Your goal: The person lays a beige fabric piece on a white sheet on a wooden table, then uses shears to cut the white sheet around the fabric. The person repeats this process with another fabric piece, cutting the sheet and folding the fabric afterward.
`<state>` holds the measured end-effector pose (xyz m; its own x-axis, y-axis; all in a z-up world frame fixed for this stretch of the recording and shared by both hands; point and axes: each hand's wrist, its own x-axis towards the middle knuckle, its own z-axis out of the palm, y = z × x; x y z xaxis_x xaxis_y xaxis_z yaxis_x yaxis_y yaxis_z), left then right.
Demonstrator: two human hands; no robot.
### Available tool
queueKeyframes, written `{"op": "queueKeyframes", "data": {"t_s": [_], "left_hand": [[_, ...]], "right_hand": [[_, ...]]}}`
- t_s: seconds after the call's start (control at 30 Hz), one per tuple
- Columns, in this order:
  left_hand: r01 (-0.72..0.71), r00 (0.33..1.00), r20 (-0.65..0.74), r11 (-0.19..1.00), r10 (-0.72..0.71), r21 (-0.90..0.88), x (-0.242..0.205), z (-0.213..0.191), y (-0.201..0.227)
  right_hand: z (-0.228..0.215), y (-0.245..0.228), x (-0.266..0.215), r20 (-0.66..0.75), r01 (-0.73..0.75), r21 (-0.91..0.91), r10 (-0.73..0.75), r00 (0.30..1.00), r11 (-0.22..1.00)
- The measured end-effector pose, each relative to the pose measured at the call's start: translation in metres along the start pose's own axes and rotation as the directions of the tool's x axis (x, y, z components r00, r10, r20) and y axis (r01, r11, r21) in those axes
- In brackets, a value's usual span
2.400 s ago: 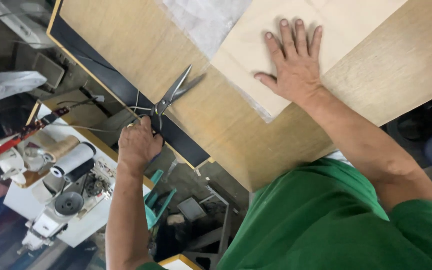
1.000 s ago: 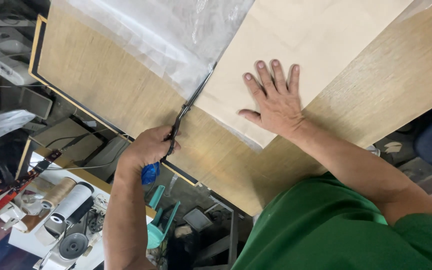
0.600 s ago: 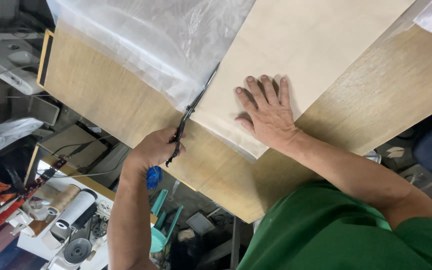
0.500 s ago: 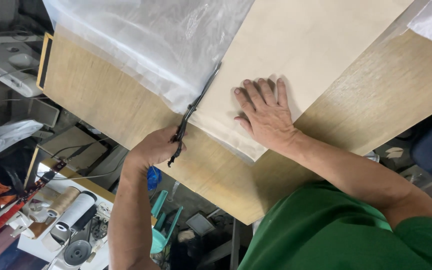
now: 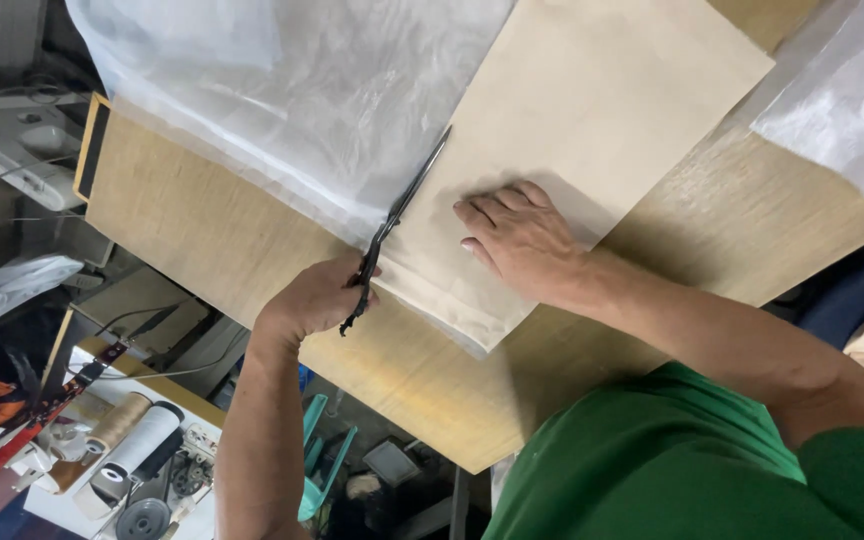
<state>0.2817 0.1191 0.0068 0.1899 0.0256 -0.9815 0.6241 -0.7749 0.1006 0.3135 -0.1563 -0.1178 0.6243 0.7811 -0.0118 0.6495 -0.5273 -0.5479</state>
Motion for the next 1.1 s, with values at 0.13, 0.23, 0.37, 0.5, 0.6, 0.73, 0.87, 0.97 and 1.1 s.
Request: {"op": "queueKeyframes", "data": {"t_s": [0.13,0.23,0.37,0.5,0.6,0.73,0.87,0.97,1.1], "left_hand": [[0.011,1.000,0.011,0.999,-0.011,-0.030,0.000,-0.005,0.009],[0.113,0.985,0.146,0.983,-0.092,-0.143,-0.008,-0.018,0.035],[0.112,0.983,0.161,0.988,-0.093,-0.110,-0.009,-0.026,0.060],[0.160,0.981,0.140,0.966,-0.132,-0.205,-0.006,-0.031,0.074],[0.153,0.979,0.165,0.970,-0.122,-0.191,-0.003,-0.041,0.089],[0.107,0.984,0.165,0.971,-0.072,-0.213,0.005,-0.050,0.105],[0.155,0.981,0.146,0.963,-0.124,-0.222,0.005,-0.056,0.123],[0.185,0.973,0.179,0.958,-0.146,-0.219,0.003,-0.062,0.139],[0.133,0.982,0.163,0.967,-0.098,-0.217,0.008,-0.071,0.153]], "right_hand": [[-0.052,0.029,0.035,0.182,0.035,0.111,-0.055,0.982,0.993],[-0.085,0.083,0.088,0.073,0.140,-0.105,-0.132,0.989,0.985],[-0.140,0.106,0.166,0.197,0.150,-0.025,-0.143,0.970,0.988],[-0.124,0.137,0.215,0.587,-0.194,0.065,0.120,0.801,0.979],[-0.091,0.167,0.238,0.656,-0.197,0.057,0.112,0.747,0.979],[-0.059,0.199,0.263,0.668,-0.108,0.106,0.010,0.744,0.988],[-0.125,0.174,0.274,0.756,-0.085,0.065,0.007,0.655,0.994],[-0.171,0.149,0.277,0.840,-0.148,-0.056,0.127,0.528,0.987],[-0.206,0.138,0.281,0.858,-0.187,-0.122,0.198,0.474,0.975]]}}
